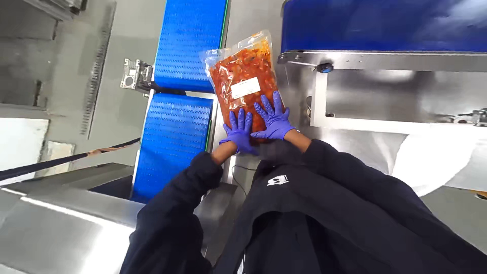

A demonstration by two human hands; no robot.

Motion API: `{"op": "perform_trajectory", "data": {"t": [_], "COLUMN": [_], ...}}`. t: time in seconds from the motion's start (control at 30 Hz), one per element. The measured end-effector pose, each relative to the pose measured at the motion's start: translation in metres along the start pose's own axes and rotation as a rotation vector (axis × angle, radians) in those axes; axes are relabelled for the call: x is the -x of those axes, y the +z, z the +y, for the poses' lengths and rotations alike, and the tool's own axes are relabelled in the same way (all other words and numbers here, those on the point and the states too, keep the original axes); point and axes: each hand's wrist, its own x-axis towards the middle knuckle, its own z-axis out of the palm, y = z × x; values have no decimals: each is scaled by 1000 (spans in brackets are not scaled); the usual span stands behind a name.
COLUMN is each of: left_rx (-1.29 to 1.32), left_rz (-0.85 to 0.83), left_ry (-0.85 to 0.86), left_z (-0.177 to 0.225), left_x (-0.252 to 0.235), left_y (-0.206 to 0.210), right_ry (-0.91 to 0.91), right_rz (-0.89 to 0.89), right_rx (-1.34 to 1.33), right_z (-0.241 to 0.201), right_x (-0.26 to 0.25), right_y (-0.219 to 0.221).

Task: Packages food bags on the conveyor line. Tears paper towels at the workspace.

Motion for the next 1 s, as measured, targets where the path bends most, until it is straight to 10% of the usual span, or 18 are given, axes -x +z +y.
{"op": "perform_trajectory", "data": {"t": [0.1,0.33,0.53,1.0], "left_rx": [34,1107,1530,685], "left_rz": [20,599,435,1052], "left_ry": [151,1036,1255,1368], "left_z": [8,52,98,251], "left_x": [25,90,66,60], "left_y": [-55,-83,-34,47], "right_ry": [-112,-842,-952,-885], "right_rz": [72,477,739,1253], "right_rx": [-495,-1922,-1893,-1303], "right_z": [7,31,27,83], "right_x": [26,93,142,246], "right_y": [-35,-81,-78,-50]}}
